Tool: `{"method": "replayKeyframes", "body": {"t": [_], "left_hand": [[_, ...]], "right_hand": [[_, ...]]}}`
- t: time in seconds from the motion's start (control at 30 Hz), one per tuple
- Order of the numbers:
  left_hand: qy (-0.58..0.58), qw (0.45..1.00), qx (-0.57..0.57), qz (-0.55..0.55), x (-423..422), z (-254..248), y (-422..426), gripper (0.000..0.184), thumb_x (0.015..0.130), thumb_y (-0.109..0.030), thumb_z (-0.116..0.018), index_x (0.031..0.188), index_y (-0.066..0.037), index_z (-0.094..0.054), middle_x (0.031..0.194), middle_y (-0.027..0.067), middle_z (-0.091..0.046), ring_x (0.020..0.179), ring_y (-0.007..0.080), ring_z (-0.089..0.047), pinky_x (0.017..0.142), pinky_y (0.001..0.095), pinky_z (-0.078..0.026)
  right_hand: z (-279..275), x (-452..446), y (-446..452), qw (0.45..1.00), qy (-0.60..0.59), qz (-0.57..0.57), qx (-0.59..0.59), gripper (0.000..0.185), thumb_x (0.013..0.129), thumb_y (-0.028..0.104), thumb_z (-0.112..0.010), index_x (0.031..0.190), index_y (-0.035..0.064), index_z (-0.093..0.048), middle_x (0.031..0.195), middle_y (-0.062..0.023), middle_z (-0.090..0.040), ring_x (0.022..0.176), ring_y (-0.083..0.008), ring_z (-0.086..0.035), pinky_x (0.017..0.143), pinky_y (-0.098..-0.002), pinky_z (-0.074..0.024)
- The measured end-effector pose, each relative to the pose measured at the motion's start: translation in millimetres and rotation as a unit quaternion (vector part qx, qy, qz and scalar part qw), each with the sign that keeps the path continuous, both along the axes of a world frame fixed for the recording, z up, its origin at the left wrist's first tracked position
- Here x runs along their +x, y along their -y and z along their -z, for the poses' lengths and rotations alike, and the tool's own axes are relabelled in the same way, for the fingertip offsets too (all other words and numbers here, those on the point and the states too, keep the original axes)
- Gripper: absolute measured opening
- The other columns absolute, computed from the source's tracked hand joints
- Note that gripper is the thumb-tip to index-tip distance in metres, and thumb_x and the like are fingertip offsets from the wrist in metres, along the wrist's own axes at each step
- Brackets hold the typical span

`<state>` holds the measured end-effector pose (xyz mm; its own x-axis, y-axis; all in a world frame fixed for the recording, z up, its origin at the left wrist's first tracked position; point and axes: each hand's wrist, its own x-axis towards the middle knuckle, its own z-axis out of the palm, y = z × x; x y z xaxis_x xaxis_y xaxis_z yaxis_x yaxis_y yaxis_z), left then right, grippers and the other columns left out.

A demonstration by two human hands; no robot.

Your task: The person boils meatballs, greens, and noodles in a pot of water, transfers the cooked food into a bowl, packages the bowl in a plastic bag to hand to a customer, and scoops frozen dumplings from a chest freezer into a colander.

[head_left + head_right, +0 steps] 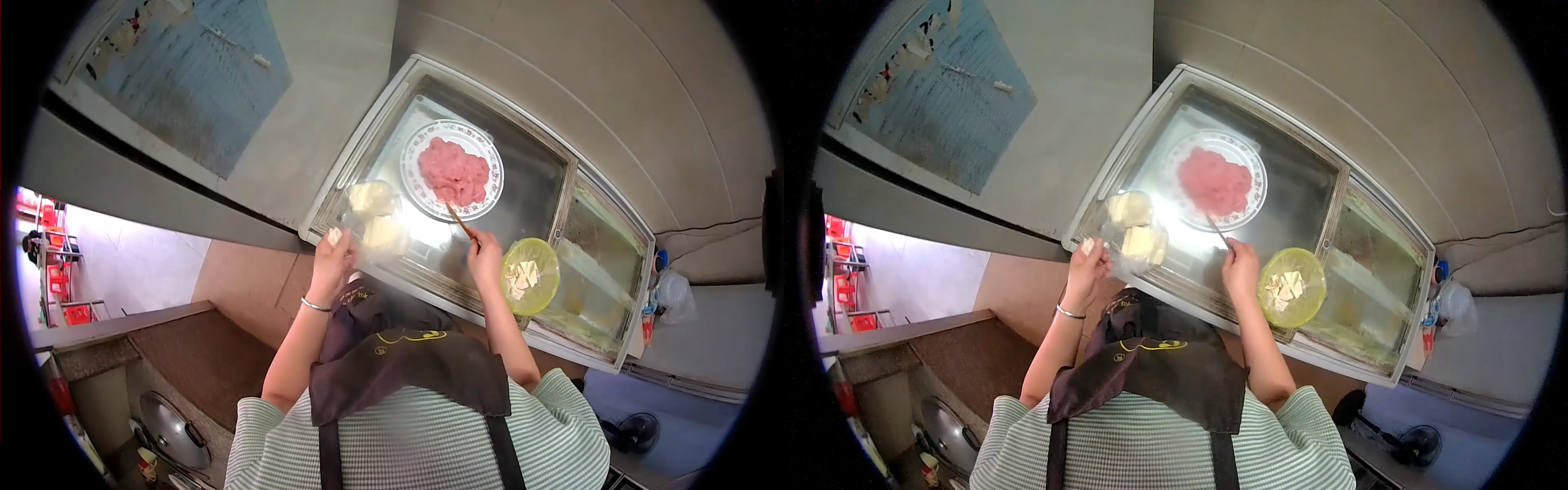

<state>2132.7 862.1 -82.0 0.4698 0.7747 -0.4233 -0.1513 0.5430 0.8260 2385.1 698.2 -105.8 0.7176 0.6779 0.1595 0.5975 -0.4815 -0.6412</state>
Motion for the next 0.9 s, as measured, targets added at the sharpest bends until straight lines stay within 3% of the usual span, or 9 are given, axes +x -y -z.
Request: {"method": "replayKeyframes", "body": {"t": [0.27, 0.37, 0.43, 0.53, 0.67, 0.73, 0.77, 0.83, 0.9], "left_hand": [[-0.018, 0.998, -0.006, -0.052, -11, -11, 42, 0.018, 0.096, -0.027, -0.049, 0.091, -0.010, -0.048, 0.072, 0.0004, -0.052, 0.059, 0.0109, -0.053, 0.051, 0.0230, -0.042], [-0.006, 0.997, -0.021, -0.079, -20, -5, 52, 0.021, 0.097, -0.031, -0.048, 0.090, -0.011, -0.047, 0.074, 0.0013, -0.050, 0.060, 0.0120, -0.053, 0.051, 0.0230, -0.042], [-0.006, 0.995, -0.025, -0.094, -24, -4, 60, 0.023, 0.097, -0.033, -0.046, 0.089, -0.011, -0.047, 0.074, 0.0021, -0.050, 0.060, 0.0127, -0.053, 0.051, 0.0229, -0.042], [-0.002, 0.993, -0.033, -0.116, -29, 0, 70, 0.025, 0.097, -0.034, -0.046, 0.087, -0.010, -0.046, 0.073, 0.0026, -0.050, 0.059, 0.0132, -0.053, 0.051, 0.0229, -0.042], [-0.015, 0.992, -0.029, -0.124, -35, 3, 77, 0.027, 0.097, -0.034, -0.045, 0.084, -0.010, -0.046, 0.074, 0.0042, -0.051, 0.060, 0.0143, -0.055, 0.053, 0.0237, -0.045], [-0.004, 0.993, -0.027, -0.119, -36, 4, 80, 0.027, 0.097, -0.034, -0.045, 0.085, -0.010, -0.046, 0.074, 0.0043, -0.051, 0.060, 0.0143, -0.055, 0.053, 0.0237, -0.045], [0.004, 0.993, -0.025, -0.118, -34, 4, 82, 0.027, 0.097, -0.034, -0.045, 0.085, -0.010, -0.046, 0.074, 0.0043, -0.051, 0.060, 0.0143, -0.055, 0.053, 0.0237, -0.045], [0.001, 0.993, -0.023, -0.113, -28, 2, 85, 0.028, 0.098, -0.033, -0.044, 0.084, -0.010, -0.046, 0.074, 0.0045, -0.052, 0.061, 0.0142, -0.054, 0.053, 0.0237, -0.045], [-0.002, 0.994, -0.023, -0.107, -13, -6, 91, 0.028, 0.098, -0.033, -0.043, 0.083, -0.009, -0.046, 0.075, 0.0046, -0.052, 0.061, 0.0141, -0.054, 0.053, 0.0236, -0.045]], "right_hand": [[18, 9, -5, 0.994, -0.102, -0.032, 0.003, 0.022, 0.081, 0.004, -0.056, 0.100, 0.0036, -0.067, 0.090, -0.0186, -0.064, 0.082, -0.0338, -0.061, 0.077, -0.0411, -0.0466], [40, 21, -5, 0.963, -0.268, -0.005, 0.028, 0.022, 0.083, 0.007, -0.058, 0.103, 0.0040, -0.066, 0.085, -0.0115, -0.066, 0.070, -0.0210, -0.061, 0.066, -0.0338, -0.0474], [12, 21, -5, 0.853, -0.513, -0.002, 0.095, 0.023, 0.087, 0.007, -0.057, 0.109, 0.0064, -0.065, 0.088, 0.0003, -0.063, 0.057, -0.0025, -0.047, 0.046, -0.0181, -0.0359], [-5, 39, 4, 0.809, -0.572, 0.000, 0.134, 0.027, 0.088, 0.007, -0.056, 0.114, 0.0068, -0.063, 0.088, 0.0004, -0.063, 0.058, -0.0020, -0.047, 0.048, -0.0169, -0.0361], [-26, 95, 25, 0.873, -0.458, 0.016, 0.166, 0.024, 0.088, 0.006, -0.056, 0.110, 0.0042, -0.065, 0.087, 0.0016, -0.063, 0.059, -0.0033, -0.049, 0.051, -0.0175, -0.0396], [-1, 142, 35, 0.967, -0.210, -0.005, 0.143, 0.022, 0.084, 0.006, -0.057, 0.102, 0.0051, -0.068, 0.086, -0.0058, -0.067, 0.065, -0.0134, -0.059, 0.061, -0.0264, -0.0479], [9, 158, 38, 0.968, -0.207, -0.005, 0.144, 0.022, 0.084, 0.006, -0.057, 0.102, 0.0051, -0.068, 0.086, -0.0058, -0.067, 0.065, -0.0134, -0.059, 0.061, -0.0264, -0.0479], [21, 181, 39, 0.999, 0.039, -0.020, 0.006, 0.022, 0.081, 0.005, -0.057, 0.098, 0.0068, -0.069, 0.092, -0.0131, -0.067, 0.077, -0.0262, -0.064, 0.072, -0.0346, -0.0503], [28, 191, 31, 1.000, 0.008, -0.021, -0.009, 0.021, 0.079, 0.005, -0.057, 0.095, 0.0083, -0.070, 0.094, -0.0170, -0.065, 0.087, -0.0326, -0.062, 0.080, -0.0390, -0.0485]]}}
